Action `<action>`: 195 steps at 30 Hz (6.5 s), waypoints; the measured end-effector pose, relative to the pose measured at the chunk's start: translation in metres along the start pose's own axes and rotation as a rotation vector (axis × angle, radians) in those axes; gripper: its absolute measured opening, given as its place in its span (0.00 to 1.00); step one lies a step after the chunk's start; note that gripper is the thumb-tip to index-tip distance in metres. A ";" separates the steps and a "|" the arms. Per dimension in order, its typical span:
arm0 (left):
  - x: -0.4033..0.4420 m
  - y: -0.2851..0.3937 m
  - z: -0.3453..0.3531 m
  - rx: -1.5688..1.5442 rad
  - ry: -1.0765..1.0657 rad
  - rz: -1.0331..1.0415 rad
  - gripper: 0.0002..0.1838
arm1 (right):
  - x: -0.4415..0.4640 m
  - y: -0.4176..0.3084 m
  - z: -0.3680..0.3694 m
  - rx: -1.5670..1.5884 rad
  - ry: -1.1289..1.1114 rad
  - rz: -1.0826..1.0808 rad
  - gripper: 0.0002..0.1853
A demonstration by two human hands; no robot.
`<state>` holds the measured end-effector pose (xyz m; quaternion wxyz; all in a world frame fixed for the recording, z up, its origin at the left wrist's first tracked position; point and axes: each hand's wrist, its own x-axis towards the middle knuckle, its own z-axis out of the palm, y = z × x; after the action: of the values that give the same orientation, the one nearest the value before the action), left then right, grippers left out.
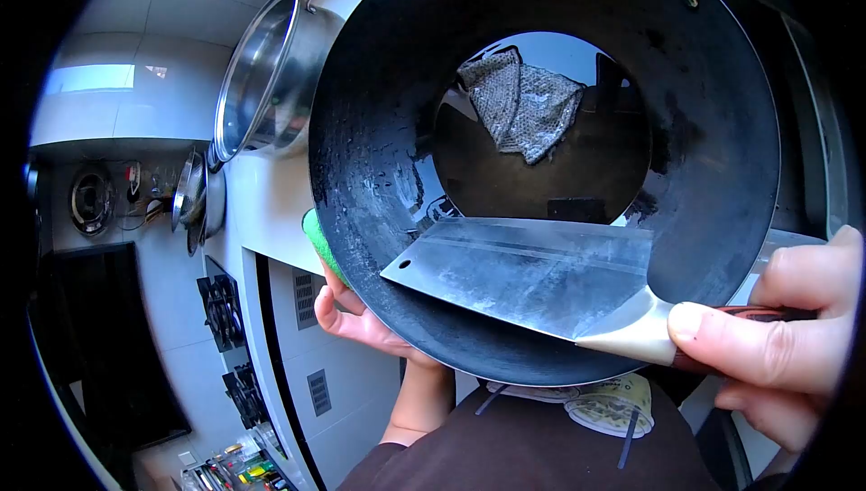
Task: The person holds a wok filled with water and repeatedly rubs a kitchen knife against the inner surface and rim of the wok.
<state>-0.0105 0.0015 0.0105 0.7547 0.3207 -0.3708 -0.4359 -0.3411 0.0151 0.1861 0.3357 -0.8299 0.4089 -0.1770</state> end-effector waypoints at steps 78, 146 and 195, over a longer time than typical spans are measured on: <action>0.013 -0.002 0.001 0.512 -0.168 0.285 0.25 | 0.009 -0.003 0.002 0.205 0.141 -0.023 0.28; 0.037 -0.046 0.001 -0.189 -0.223 -0.235 0.42 | 0.067 -0.024 0.036 0.289 0.044 -0.014 0.19; 0.038 0.014 0.048 0.022 -0.137 -0.325 0.32 | 0.066 -0.036 0.020 0.267 -0.118 0.160 0.27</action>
<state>-0.0320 -0.0348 0.0578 0.6439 0.3542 -0.3695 -0.5688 -0.2693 -0.0136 0.1983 0.4792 -0.7519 0.4260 -0.1536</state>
